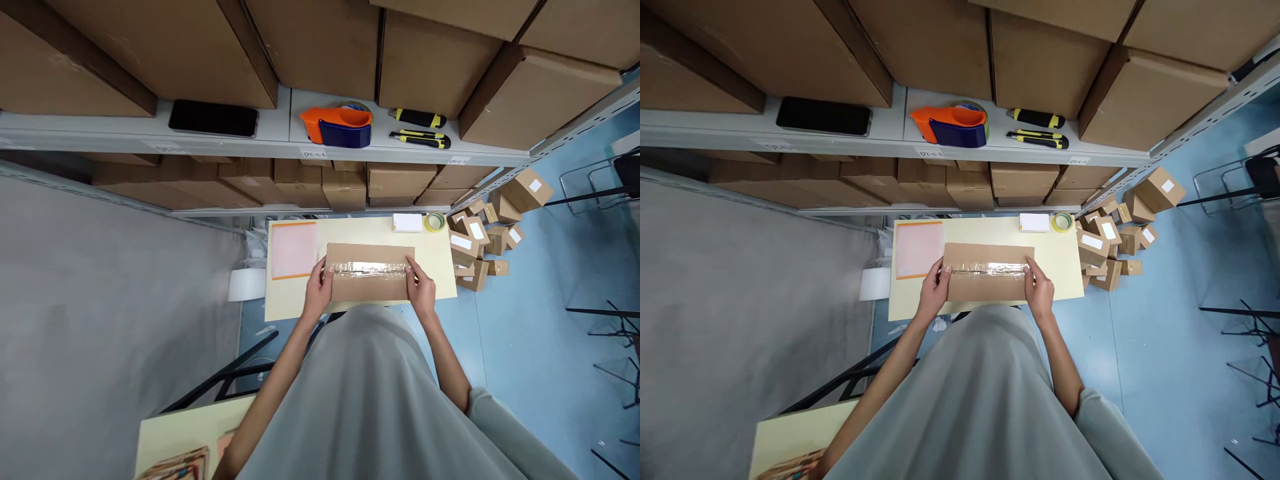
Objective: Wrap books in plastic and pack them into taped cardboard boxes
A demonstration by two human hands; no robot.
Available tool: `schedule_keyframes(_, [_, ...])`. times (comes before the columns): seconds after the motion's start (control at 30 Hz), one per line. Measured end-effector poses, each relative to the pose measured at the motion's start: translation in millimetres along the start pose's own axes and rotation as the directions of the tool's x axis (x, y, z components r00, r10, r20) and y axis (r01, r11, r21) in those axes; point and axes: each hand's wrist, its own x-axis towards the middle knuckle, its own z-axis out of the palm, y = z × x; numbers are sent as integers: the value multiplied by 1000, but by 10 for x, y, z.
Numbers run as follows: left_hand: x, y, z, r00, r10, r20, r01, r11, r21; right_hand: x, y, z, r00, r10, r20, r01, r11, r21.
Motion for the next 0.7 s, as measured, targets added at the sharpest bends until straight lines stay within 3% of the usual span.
schedule_keyframes(0.13, [-23, -21, 42, 999, -20, -33, 20, 1000, -6, 50, -9, 31, 999, -31, -12, 31, 999, -27])
schedule_keyframes(0.43, [251, 34, 255, 997, 40, -70, -41, 999, -3, 563, 59, 76, 995, -66, 73, 77, 983, -166])
schedule_keyframes(0.57, [166, -110, 312, 988, 55, -142, -45, 996, 72, 614, 203, 257, 987, -38, 153, 66, 982, -178])
schedule_keyframes(0.7, [159, -353, 254, 990, -66, -126, 72, 996, 48, 534, 249, 421, 982, -70, 176, 99, 982, -160])
